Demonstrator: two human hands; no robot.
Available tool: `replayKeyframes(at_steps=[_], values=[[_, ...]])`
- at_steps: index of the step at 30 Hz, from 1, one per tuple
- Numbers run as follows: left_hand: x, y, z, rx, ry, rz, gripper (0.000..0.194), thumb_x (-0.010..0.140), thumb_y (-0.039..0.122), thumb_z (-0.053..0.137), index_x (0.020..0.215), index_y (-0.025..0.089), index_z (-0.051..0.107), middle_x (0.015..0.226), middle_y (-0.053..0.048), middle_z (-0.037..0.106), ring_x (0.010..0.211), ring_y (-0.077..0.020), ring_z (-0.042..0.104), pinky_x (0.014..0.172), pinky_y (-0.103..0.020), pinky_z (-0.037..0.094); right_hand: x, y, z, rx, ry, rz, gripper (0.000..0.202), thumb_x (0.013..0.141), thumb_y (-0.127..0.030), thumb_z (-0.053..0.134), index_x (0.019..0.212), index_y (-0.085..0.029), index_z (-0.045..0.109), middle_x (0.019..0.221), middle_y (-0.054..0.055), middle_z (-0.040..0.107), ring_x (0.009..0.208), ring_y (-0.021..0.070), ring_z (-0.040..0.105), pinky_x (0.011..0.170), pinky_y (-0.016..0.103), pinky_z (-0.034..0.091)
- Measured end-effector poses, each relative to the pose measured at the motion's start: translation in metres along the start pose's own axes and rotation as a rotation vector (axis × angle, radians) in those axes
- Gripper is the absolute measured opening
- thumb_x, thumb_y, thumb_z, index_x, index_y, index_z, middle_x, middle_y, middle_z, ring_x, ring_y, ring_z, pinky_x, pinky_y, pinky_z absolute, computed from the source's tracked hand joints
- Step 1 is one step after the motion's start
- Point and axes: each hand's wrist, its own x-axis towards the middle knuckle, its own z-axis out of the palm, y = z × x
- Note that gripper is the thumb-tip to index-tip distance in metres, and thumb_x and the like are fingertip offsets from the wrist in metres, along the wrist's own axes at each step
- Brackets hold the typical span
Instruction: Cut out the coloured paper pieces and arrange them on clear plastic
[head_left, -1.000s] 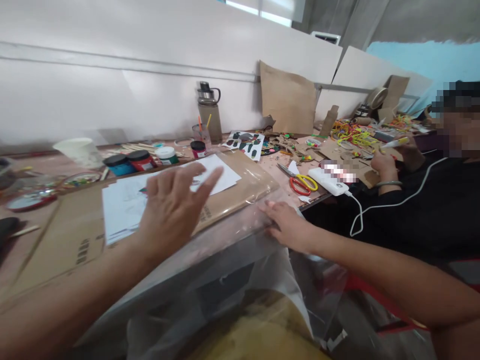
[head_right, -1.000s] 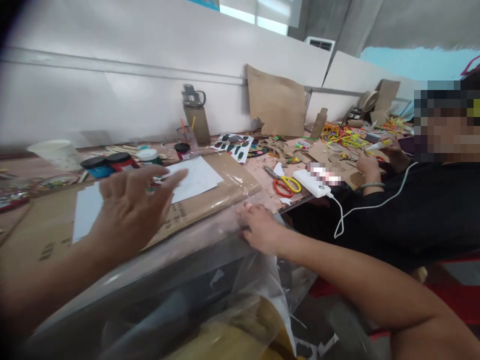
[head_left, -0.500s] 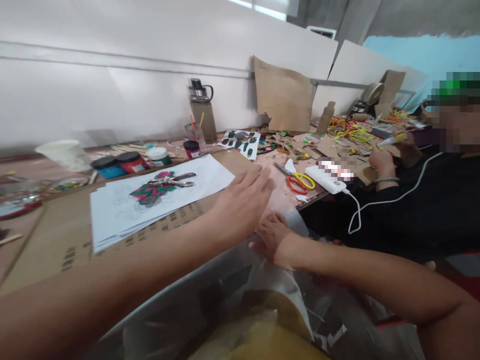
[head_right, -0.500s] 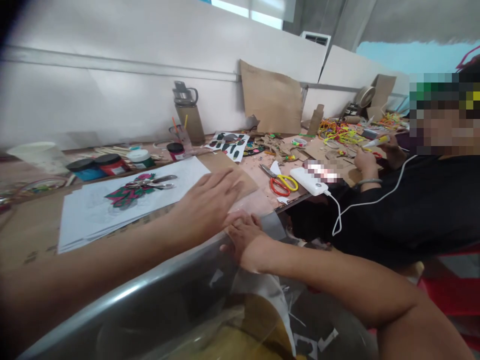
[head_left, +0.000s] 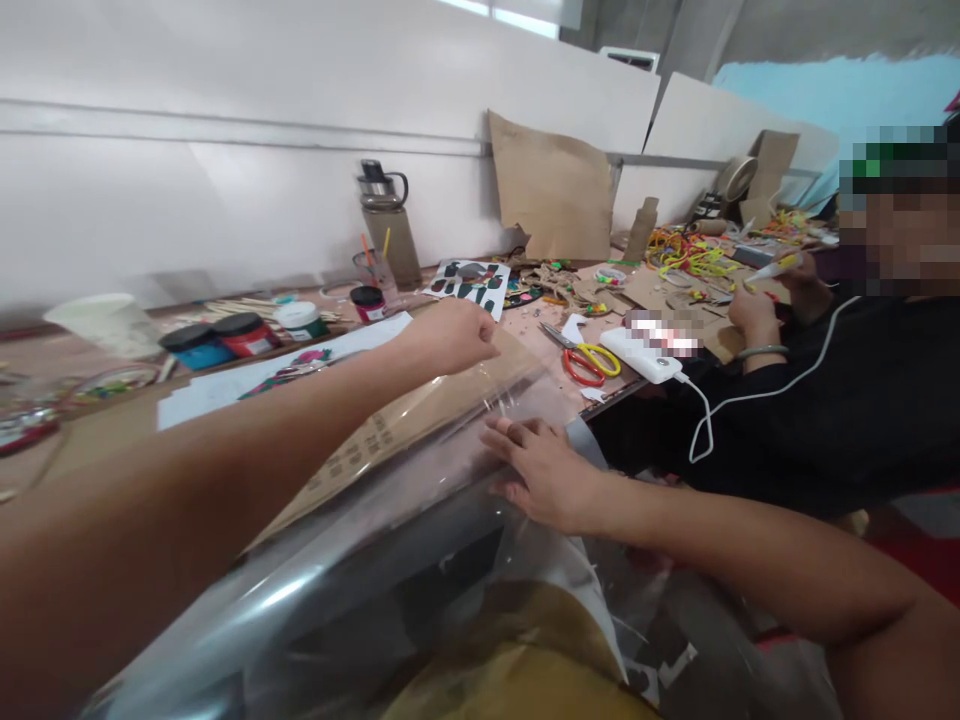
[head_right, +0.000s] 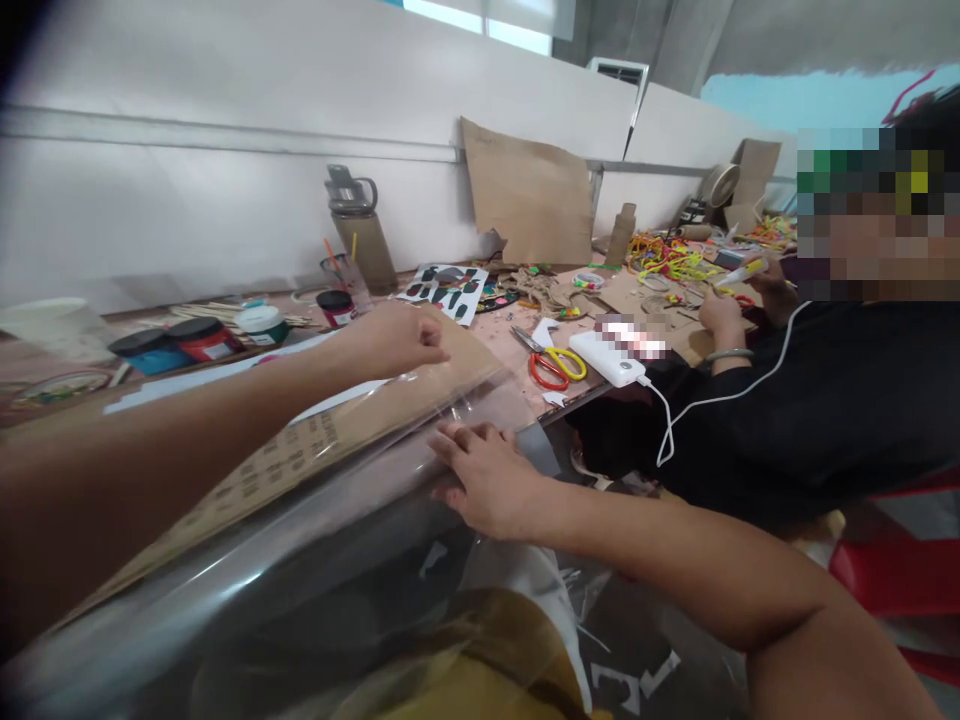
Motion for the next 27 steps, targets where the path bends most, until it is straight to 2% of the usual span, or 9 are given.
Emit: replayKeyframes(at_steps=[4, 8, 13, 18, 23, 27], values=[[-0.006, -0.015, -0.012, 0.034, 0.007, -0.046, 0.037, 0.076, 0.024, 0.07, 0.048, 0.02, 0.046, 0.044, 0.005, 0.04, 0.053, -0.0132, 0.039, 0.056, -0.029, 0.025, 0.001, 0.005, 0.004, 0.072, 0.078, 0.005, 0.065, 0.094, -0.031, 0.059, 0.154, -0.027, 0.035, 0.163, 0.011, 0.029, 0.134, 0.0354, 0.042, 0.101, 0.061, 0.041], [-0.008, -0.028, -0.02, -0.094, 0.043, -0.171, 0.037, 0.077, 0.03, 0.07, 0.051, 0.021, 0.046, 0.041, 0.008, 0.036, 0.049, -0.0114, 0.036, 0.053, -0.028, 0.025, 0.002, 0.015, 0.012, 0.132, 0.201, 0.077, 0.066, 0.095, -0.03, 0.057, 0.155, -0.016, 0.031, 0.16, 0.019, 0.027, 0.143, 0.0314, 0.029, 0.109, 0.055, 0.038], [-0.01, -0.046, -0.031, -0.166, 0.095, -0.196, 0.039, 0.072, 0.037, 0.073, 0.053, 0.021, 0.043, 0.043, 0.009, 0.032, 0.048, -0.0098, 0.03, 0.05, -0.028, 0.021, 0.01, 0.02, 0.004, 0.03, 0.073, 0.114, 0.054, 0.099, -0.041, 0.05, 0.146, -0.015, 0.048, 0.158, 0.016, 0.036, 0.133, 0.036, 0.034, 0.107, 0.056, 0.037], [-0.02, -0.052, -0.036, -0.26, 0.099, -0.212, 0.035, 0.068, 0.041, 0.072, 0.054, 0.021, 0.047, 0.047, 0.008, 0.034, 0.049, -0.0098, 0.03, 0.051, -0.028, 0.022, 0.018, 0.022, -0.009, -0.036, 0.019, 0.052, 0.066, 0.1, -0.048, 0.046, 0.154, -0.009, 0.038, 0.151, 0.018, 0.045, 0.124, 0.0353, 0.041, 0.107, 0.052, 0.036], [-0.03, -0.047, -0.043, -0.455, 0.151, -0.238, 0.032, 0.062, 0.041, 0.074, 0.057, 0.021, 0.05, 0.049, 0.007, 0.033, 0.05, -0.0092, 0.028, 0.051, -0.027, 0.019, 0.019, 0.021, -0.017, -0.074, -0.029, 0.029, 0.059, 0.1, -0.047, 0.045, 0.153, -0.02, 0.043, 0.148, 0.016, 0.044, 0.119, 0.0358, 0.043, 0.103, 0.053, 0.038], [-0.037, -0.051, -0.055, -0.404, 0.212, -0.271, 0.033, 0.069, 0.045, 0.073, 0.063, 0.019, 0.053, 0.051, 0.007, 0.037, 0.052, -0.0081, 0.031, 0.054, -0.026, 0.021, 0.02, 0.02, -0.017, -0.083, -0.043, 0.026, 0.053, 0.1, -0.048, 0.045, 0.147, -0.024, 0.051, 0.142, 0.017, 0.047, 0.117, 0.0356, 0.044, 0.1, 0.054, 0.041]])
